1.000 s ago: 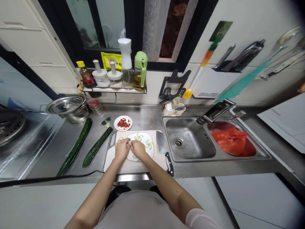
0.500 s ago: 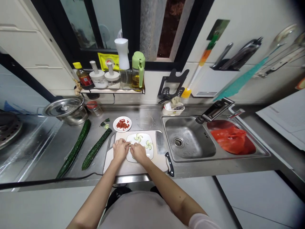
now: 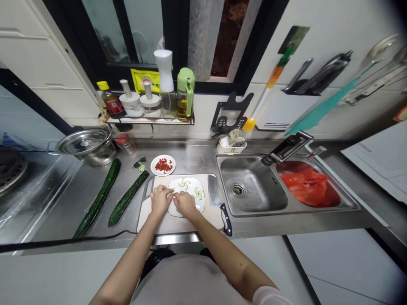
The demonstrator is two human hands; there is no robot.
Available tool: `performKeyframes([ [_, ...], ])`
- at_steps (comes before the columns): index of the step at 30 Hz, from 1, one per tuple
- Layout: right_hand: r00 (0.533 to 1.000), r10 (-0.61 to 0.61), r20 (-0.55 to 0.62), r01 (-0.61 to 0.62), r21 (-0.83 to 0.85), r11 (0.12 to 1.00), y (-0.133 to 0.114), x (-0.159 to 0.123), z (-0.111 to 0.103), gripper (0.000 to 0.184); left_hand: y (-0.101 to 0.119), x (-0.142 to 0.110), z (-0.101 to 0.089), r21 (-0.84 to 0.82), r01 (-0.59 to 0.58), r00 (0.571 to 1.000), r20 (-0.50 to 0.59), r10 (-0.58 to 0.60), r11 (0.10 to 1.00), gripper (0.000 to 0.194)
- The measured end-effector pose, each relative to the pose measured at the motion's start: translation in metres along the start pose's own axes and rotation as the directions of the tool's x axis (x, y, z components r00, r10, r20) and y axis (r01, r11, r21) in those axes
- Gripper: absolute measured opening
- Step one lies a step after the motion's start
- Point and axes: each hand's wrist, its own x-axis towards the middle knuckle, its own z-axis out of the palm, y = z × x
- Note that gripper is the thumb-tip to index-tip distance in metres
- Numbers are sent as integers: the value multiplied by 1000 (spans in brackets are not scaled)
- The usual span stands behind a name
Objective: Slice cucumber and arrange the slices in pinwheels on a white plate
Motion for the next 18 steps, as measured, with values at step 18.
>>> performKeyframes([
  [18,999,10,32,-10,1,1000,0,3,-7,32,-4,2,5,-23,22,1000,-6,-22,1000,25],
])
